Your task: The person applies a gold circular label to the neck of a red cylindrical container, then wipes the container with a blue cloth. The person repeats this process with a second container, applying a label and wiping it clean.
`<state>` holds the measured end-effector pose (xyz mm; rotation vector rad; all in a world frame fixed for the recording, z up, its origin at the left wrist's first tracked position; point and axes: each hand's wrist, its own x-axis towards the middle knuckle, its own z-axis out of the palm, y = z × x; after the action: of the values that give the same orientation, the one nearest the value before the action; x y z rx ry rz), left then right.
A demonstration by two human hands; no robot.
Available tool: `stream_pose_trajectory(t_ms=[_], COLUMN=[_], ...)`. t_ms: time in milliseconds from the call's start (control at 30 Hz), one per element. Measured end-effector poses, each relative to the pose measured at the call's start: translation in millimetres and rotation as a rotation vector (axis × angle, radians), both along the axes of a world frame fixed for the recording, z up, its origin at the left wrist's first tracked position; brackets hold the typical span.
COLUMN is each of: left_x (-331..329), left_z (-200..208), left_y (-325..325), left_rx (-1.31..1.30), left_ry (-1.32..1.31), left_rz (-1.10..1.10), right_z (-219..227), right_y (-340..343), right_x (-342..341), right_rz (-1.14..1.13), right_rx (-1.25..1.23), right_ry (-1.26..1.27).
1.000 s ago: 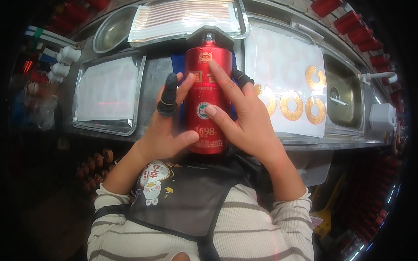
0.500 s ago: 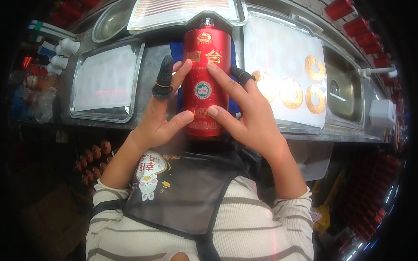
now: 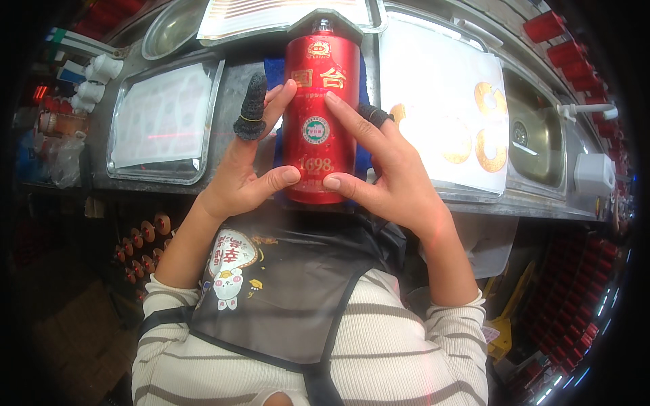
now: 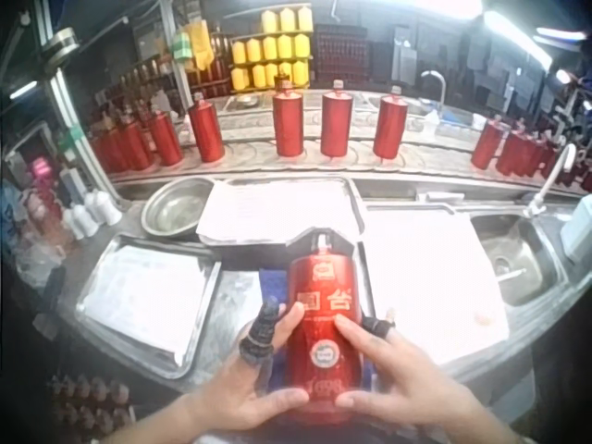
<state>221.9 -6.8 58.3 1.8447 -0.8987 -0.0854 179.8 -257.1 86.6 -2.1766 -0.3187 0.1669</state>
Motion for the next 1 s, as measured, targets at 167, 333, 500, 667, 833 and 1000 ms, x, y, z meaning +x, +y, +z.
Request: stream_pose_trajectory(t_ms=[167, 333, 500, 667, 833, 1000], left_x=[2.0, 2.4, 0.1, -0.5, -5.6, -15.8], left_z=[-2.5, -8.2, -3.7, -1.8, -6.1, -8.6], left_y=[1.6, -1.7, -1.5, -0.2, 1.4, -10.2], left_rx=[0.011, -0.070, -0.032, 0.001, -0.100, -0.183], left_ry=[-0.019, -0.044, -0.041, 0.007, 0.213, 0.367], left_rz=[-0.008, 0.031, 0.038, 0.035, 0.041, -0.026], right_z=[-2.0, -5.2, -2.0, -2.8, -26.8, -19.0], right_y=[0.5, -0.6, -2.1, -3.6, -32.3, -42.3], right_x=[0.9, 1.8, 2.5, 3.3, 27.4, 25.6], right_rz=[0.002, 0.014, -0.009, -0.016, -0.688, -0.653], right_rx=[0.000, 0.012, 0.045, 0.089, 0.749, 0.945], right_ry=[-0.009, -0.042, 0.064, 0.034, 0.200, 0.199])
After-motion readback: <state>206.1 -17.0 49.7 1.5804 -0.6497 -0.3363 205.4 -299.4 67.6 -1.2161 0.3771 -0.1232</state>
